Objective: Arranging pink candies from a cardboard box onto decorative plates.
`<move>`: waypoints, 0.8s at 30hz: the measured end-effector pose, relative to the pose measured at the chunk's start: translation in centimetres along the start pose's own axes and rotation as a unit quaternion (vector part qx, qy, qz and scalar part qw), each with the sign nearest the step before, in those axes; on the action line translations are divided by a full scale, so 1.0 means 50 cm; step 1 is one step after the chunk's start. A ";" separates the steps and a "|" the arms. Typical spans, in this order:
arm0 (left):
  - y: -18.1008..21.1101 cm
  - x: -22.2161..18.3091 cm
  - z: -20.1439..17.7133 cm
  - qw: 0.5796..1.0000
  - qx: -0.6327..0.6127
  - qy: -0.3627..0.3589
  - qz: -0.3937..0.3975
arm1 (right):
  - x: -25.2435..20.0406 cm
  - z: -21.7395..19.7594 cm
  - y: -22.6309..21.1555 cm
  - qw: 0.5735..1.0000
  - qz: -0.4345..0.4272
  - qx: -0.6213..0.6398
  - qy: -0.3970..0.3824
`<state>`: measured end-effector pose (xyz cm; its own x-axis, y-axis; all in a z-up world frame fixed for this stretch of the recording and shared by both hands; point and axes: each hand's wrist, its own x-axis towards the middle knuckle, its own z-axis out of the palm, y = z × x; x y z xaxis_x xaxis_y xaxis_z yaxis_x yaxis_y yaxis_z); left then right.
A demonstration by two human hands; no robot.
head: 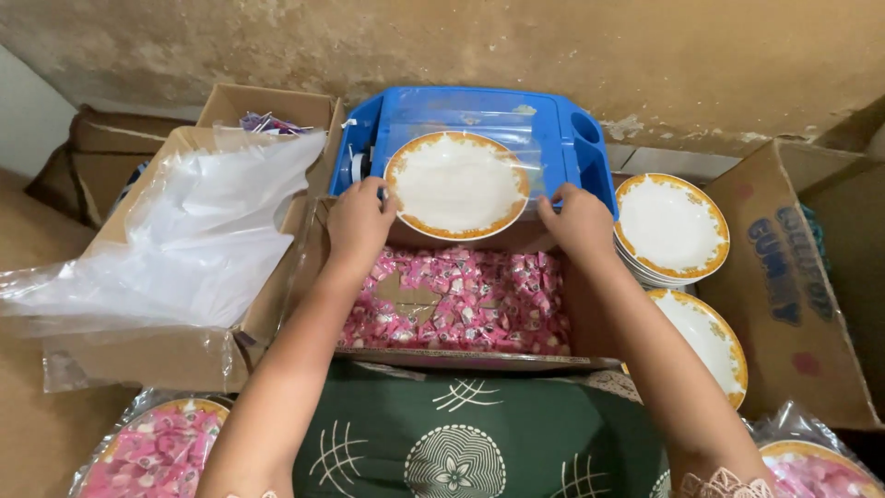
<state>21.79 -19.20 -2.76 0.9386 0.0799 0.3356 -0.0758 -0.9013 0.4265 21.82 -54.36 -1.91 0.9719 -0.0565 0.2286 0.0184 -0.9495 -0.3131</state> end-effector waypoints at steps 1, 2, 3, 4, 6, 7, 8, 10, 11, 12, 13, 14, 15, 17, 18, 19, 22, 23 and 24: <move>0.001 0.013 0.010 1.000 0.000 0.001 0.001 | 0.017 0.012 0.000 1.000 0.000 0.000 0.001; 0.003 0.025 0.019 0.999 -0.027 -0.007 -0.019 | 0.035 0.023 0.000 1.000 0.001 0.021 -0.012; 0.006 0.039 0.030 0.998 -0.054 -0.014 -0.038 | 0.053 0.033 0.001 0.999 0.003 0.042 -0.024; 0.006 0.055 0.034 0.998 -0.055 -0.013 -0.037 | 0.075 0.042 0.000 0.999 0.003 0.041 -0.022; 0.003 0.086 0.043 0.995 -0.077 -0.016 -0.066 | 0.117 0.062 -0.002 0.998 0.001 0.057 -0.026; 0.001 0.103 0.049 0.995 -0.077 -0.016 -0.066 | 0.136 0.066 -0.010 0.998 0.001 0.057 -0.026; -0.003 0.120 0.056 0.995 -0.077 -0.001 -0.067 | 0.155 0.071 -0.017 0.999 -0.006 0.047 -0.024; -0.019 0.154 0.083 0.994 -0.077 0.010 -0.070 | 0.191 0.091 -0.020 0.999 -0.012 0.035 -0.027; -0.032 0.178 0.100 0.994 -0.070 -0.008 -0.086 | 0.215 0.104 -0.019 0.999 -0.017 0.022 -0.016; -0.045 0.202 0.118 0.992 -0.063 -0.027 -0.103 | 0.239 0.118 -0.018 1.000 -0.023 0.009 -0.006; -0.049 0.224 0.125 0.992 -0.062 -0.029 -0.105 | 0.263 0.131 -0.015 1.000 -0.023 0.009 -0.010; -0.054 0.245 0.132 0.993 -0.060 -0.041 -0.096 | 0.286 0.145 -0.012 1.000 -0.028 -0.003 0.007; -0.058 0.263 0.141 0.993 -0.057 -0.055 -0.086 | 0.305 0.161 -0.008 0.999 -0.030 -0.015 0.022; -0.057 0.291 0.159 0.992 -0.053 -0.061 -0.093 | 0.339 0.195 0.007 0.998 -0.033 -0.040 0.026; -0.056 0.307 0.167 0.992 -0.050 -0.062 -0.099 | 0.358 0.211 0.014 0.997 -0.039 -0.064 0.035; -0.058 0.323 0.168 0.992 -0.048 -0.065 -0.100 | 0.379 0.227 0.023 0.997 -0.037 -0.064 0.031; -0.066 0.345 0.175 0.996 -0.048 -0.065 -0.047 | 0.419 0.282 0.050 0.991 -0.045 -0.109 0.057; -0.065 0.354 0.174 0.999 -0.035 -0.042 -0.005 | 0.432 0.293 0.057 0.987 -0.055 -0.130 0.079; -0.063 0.362 0.171 0.999 -0.022 -0.018 0.037 | 0.445 0.302 0.063 0.981 -0.065 -0.150 0.101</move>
<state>41.90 -18.56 -5.21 0.9417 -0.0022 0.3365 -0.1586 -0.8848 0.4381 47.04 -53.96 -11.76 0.8989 0.0407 0.4363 0.0407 -0.9991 0.0094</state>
